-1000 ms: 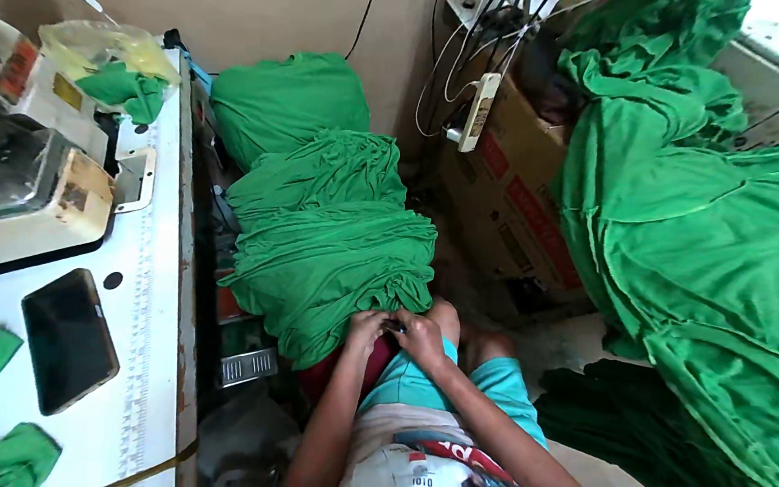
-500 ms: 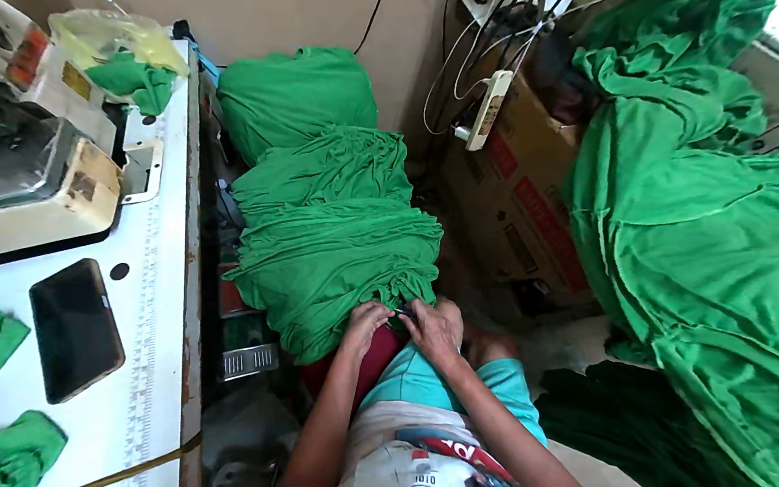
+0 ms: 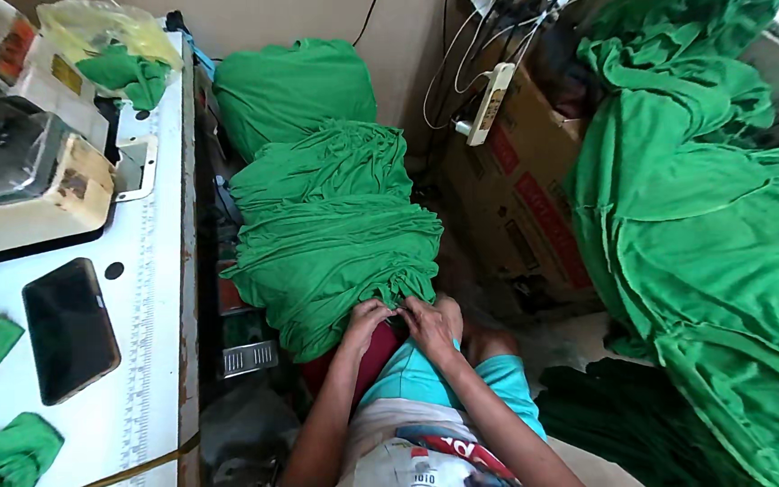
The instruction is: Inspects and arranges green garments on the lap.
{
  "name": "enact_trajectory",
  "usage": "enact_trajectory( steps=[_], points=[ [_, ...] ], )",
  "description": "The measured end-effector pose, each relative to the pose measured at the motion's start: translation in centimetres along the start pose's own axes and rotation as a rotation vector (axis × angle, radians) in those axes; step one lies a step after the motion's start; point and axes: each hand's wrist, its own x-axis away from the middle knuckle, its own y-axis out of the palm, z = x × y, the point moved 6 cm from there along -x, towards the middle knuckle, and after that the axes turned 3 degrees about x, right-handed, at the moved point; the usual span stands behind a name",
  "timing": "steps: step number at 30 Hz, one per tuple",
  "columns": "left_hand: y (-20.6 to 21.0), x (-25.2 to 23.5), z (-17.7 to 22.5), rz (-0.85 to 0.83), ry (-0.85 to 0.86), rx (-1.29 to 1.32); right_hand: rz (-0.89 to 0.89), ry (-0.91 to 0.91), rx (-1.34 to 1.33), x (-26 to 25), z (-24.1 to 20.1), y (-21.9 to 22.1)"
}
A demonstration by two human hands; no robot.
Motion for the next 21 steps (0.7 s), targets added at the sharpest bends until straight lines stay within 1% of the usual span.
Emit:
enact_trajectory(
  steps=[1,4,6,8,11,13,16,18,21],
  points=[
    [0.0,0.1,0.1,0.001,-0.003,0.015,-0.003,0.056,-0.039,0.0,0.4,-0.1],
    [-0.1,0.2,0.1,0.058,-0.02,0.107,0.074,0.203,-0.178,-0.1,1.4,-1.0],
    [-0.2,0.2,0.0,0.106,-0.03,0.15,0.058,0.259,-0.224,-0.1,1.5,-1.3],
    [-0.2,0.1,0.0,0.146,-0.039,0.145,-0.004,0.224,-0.205,-0.2,1.3,-0.7],
    [0.2,0.0,-0.2,0.158,-0.034,0.057,-0.138,0.1,-0.09,-0.4,0.3,0.4],
    [0.7,0.1,-0.3,0.144,-0.024,-0.003,-0.185,0.093,-0.043,-0.6,0.0,0.6],
    [1.3,-0.2,-0.7,0.139,0.064,-0.026,-0.142,0.131,-0.149,-0.6,0.7,0.3],
    [1.3,-0.3,-0.7,0.148,0.096,-0.046,-0.095,0.078,-0.25,-0.1,1.4,0.1],
    [0.9,-0.4,-0.5,0.155,0.111,-0.045,0.07,0.006,-0.303,0.7,1.8,-0.7]
  ],
)
